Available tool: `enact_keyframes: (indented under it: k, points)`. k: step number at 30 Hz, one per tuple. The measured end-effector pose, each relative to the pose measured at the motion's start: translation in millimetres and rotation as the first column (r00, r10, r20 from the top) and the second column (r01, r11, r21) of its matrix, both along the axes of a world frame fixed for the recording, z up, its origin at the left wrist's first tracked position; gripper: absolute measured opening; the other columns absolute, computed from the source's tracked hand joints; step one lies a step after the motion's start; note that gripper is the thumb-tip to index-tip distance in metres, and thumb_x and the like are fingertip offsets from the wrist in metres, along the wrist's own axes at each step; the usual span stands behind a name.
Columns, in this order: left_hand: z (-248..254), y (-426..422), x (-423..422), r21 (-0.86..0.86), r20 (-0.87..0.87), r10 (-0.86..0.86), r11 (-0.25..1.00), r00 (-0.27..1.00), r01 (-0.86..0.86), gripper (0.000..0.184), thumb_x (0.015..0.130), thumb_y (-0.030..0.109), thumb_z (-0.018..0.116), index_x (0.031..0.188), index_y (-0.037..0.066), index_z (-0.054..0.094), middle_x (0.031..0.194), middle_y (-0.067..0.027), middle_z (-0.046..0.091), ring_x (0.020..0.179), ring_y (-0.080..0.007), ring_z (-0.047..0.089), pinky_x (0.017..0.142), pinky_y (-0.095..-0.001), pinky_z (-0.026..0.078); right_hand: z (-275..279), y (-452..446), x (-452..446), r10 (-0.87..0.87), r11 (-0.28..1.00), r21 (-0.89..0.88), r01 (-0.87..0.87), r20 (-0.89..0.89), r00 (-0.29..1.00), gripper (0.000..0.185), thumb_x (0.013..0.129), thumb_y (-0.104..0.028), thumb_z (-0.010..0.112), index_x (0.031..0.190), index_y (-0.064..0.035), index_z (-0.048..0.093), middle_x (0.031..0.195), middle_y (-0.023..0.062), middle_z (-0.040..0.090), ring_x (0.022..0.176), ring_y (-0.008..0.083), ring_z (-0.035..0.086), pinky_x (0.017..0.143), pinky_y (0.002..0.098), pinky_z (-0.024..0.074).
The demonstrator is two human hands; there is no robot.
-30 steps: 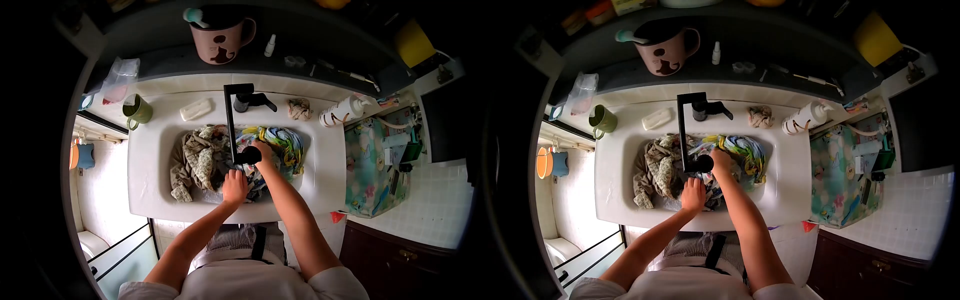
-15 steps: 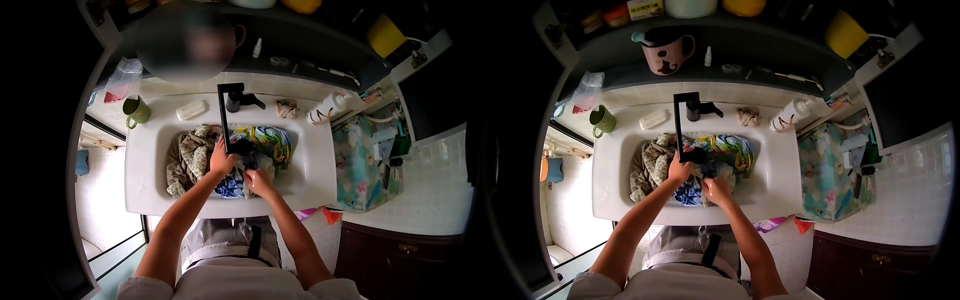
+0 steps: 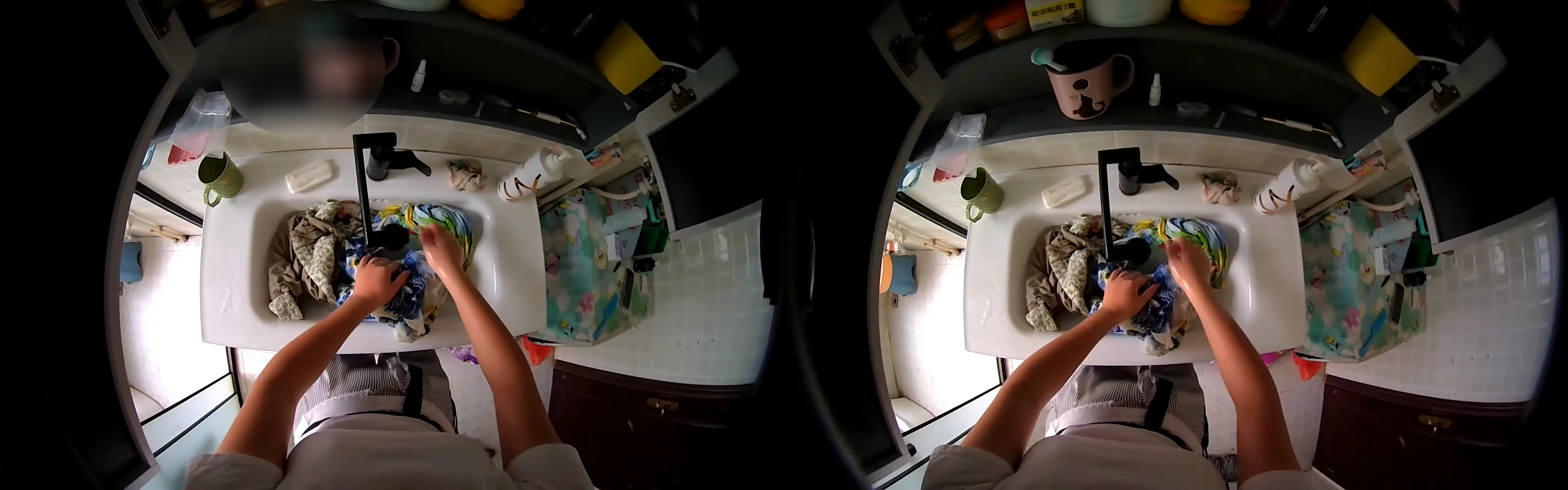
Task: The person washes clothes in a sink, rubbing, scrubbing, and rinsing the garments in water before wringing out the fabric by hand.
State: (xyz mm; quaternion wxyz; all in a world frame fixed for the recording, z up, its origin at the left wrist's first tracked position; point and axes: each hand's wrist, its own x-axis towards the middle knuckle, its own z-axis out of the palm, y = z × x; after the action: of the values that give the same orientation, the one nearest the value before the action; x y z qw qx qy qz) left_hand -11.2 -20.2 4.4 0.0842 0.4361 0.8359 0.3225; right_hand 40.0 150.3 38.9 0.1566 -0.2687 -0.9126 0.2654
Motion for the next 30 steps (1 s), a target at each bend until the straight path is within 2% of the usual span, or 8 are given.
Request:
enact_keyframes:
  k: [1,4,9,14,21,25,29,30]
  points:
    - [4,-5,3,0.009,0.02,0.028,1.0,0.999,-0.028,0.032,0.085,0.038,0.059,0.092,0.008,0.07,0.093,-0.0101,0.067,0.094,-0.0283,0.06,0.097,-0.045,0.037,-12,-2,-13,-0.018,0.999,0.049,0.006,0.255,0.967,0.031,0.091,-0.031,0.047,0.079,-0.0055,0.061,0.074,0.0145,0.065,0.069,0.0346,0.063,0.065,0.047,0.0501]
    - [5,-22,9,0.08,0.055,0.081,0.993,0.995,-0.085,0.028,0.086,0.031,0.058,0.091,0.005,0.068,0.095,-0.0107,0.067,0.093,-0.0302,0.059,0.096,-0.0438,0.038,-46,-45,-14,0.007,1.0,0.015,-0.013,0.355,0.935,0.027,0.086,-0.027,0.052,0.08,-0.0037,0.063,0.075,0.0178,0.065,0.071,0.0379,0.064,0.065,0.0502,0.0505]
    - [-5,-41,13,0.266,0.164,0.197,0.935,0.967,-0.235,0.023,0.087,0.015,0.047,0.078,0.002,0.063,0.081,-0.0165,0.063,0.083,-0.0347,0.057,0.088,-0.0436,0.041,-20,-99,34,0.079,0.978,0.204,-0.049,-0.141,0.987,0.012,0.082,-0.015,0.057,0.075,-0.008,0.051,0.075,0.0095,0.053,0.077,0.0302,0.053,0.066,0.0424,0.0392]
    - [-4,-19,10,0.156,0.091,0.219,0.96,0.971,-0.231,0.024,0.085,0.015,0.052,0.064,0.005,0.053,0.066,-0.0115,0.057,0.068,-0.0323,0.054,0.067,-0.042,0.038,-28,-101,54,0.038,0.992,0.123,-0.017,-0.168,0.985,0.011,0.079,-0.013,0.059,0.075,-0.0063,0.051,0.075,0.0091,0.054,0.075,0.0304,0.054,0.068,0.0415,0.0417]
    - [-65,4,-11,0.001,-0.052,0.268,0.963,0.962,-0.268,0.019,0.08,0.026,0.059,0.069,0.01,0.062,0.068,-0.0123,0.061,0.064,-0.0343,0.059,0.063,-0.0453,0.043,-82,-73,21,0.066,0.991,0.122,-0.048,-0.15,0.987,0.015,0.071,-0.017,0.061,0.071,-0.0063,0.05,0.068,0.011,0.053,0.068,0.0326,0.055,0.061,0.0443,0.0426]
    - [-83,15,-24,-0.152,-0.212,0.147,0.972,0.966,-0.181,0.018,0.079,0.031,0.06,0.074,0.014,0.065,0.073,-0.0115,0.063,0.067,-0.034,0.061,0.062,-0.0447,0.047,-111,-62,10,0.045,0.997,0.07,-0.035,-0.137,0.99,0.017,0.067,-0.021,0.063,0.074,-0.0074,0.053,0.068,0.0109,0.054,0.067,0.0339,0.055,0.059,0.0455,0.0422]
    - [-112,18,-36,-0.166,-0.128,0.125,0.975,0.984,-0.146,0.019,0.079,0.031,0.062,0.079,0.013,0.066,0.077,-0.0121,0.064,0.071,-0.0337,0.062,0.064,-0.0444,0.048,-126,-53,-1,0.037,0.996,0.088,-0.022,-0.171,0.985,0.02,0.066,-0.024,0.064,0.078,-0.0094,0.058,0.07,0.011,0.055,0.068,0.0348,0.056,0.058,0.0462,0.0422]
    - [-120,18,-39,-0.164,-0.1,0.123,0.977,0.987,-0.138,0.019,0.079,0.031,0.062,0.08,0.012,0.066,0.078,-0.0123,0.065,0.073,-0.0336,0.062,0.064,-0.0443,0.048,-129,-49,-9,0.032,0.976,0.216,0.032,-0.286,0.958,0.011,0.067,-0.018,0.063,0.068,-0.0113,0.055,0.065,0.0102,0.055,0.059,0.0317,0.054,0.053,0.0455,0.0428]
